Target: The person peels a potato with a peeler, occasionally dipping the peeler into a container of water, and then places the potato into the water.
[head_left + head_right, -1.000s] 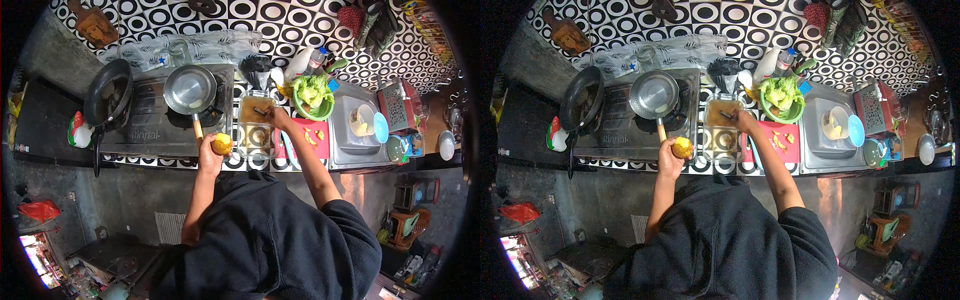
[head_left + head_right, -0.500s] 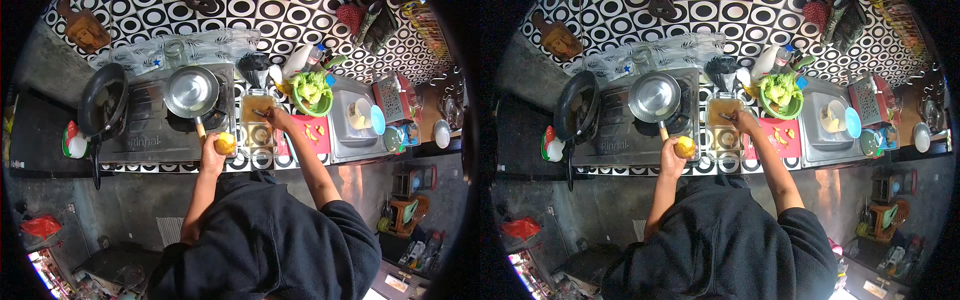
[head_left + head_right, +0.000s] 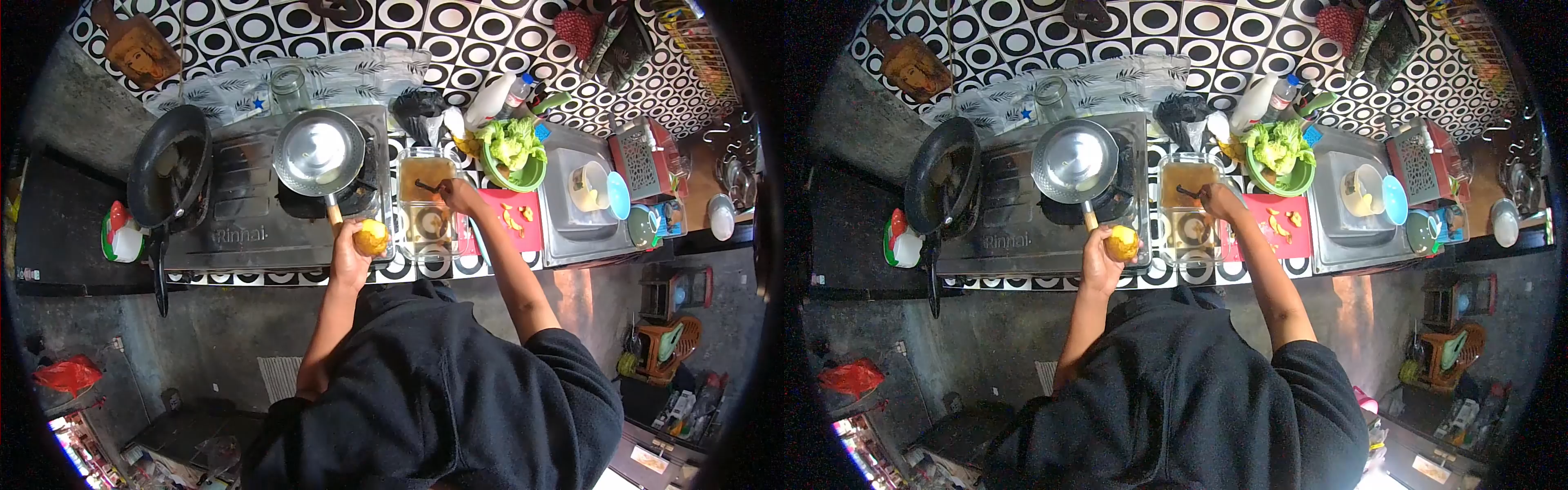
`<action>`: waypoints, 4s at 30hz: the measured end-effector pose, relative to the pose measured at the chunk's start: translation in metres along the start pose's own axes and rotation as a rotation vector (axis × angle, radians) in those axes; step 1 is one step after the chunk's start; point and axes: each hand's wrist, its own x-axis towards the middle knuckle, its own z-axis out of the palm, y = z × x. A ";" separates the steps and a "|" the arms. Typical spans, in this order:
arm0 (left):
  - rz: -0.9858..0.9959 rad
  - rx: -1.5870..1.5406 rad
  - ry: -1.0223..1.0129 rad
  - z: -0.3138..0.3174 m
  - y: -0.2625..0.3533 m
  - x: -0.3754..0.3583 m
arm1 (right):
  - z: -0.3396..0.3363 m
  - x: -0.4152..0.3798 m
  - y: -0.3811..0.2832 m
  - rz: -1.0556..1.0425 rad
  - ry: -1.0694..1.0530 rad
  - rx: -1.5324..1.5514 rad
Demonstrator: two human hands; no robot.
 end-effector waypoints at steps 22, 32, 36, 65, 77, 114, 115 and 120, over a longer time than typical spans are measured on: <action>0.016 0.048 0.019 0.062 -0.045 0.013 | -0.043 -0.036 -0.010 0.254 0.010 1.070; 0.028 0.131 -0.009 0.120 -0.077 0.038 | -0.082 -0.077 -0.020 -0.068 0.154 0.879; 0.018 0.117 0.005 0.121 -0.098 0.047 | -0.070 -0.071 0.012 -0.069 0.255 0.632; 0.095 0.145 0.042 0.154 -0.142 0.003 | -0.106 -0.179 -0.036 -0.192 0.128 0.691; 0.044 0.194 -0.069 0.106 -0.086 -0.028 | -0.048 -0.185 -0.097 -0.214 0.369 0.549; 0.149 0.213 -0.169 0.169 -0.119 -0.058 | -0.132 -0.272 -0.113 -0.134 0.344 0.567; 0.160 0.223 -0.181 0.173 -0.117 -0.064 | -0.128 -0.269 -0.108 -0.136 0.347 0.557; 0.148 0.171 -0.243 0.167 -0.117 -0.064 | -0.122 -0.267 -0.107 -0.196 0.373 0.528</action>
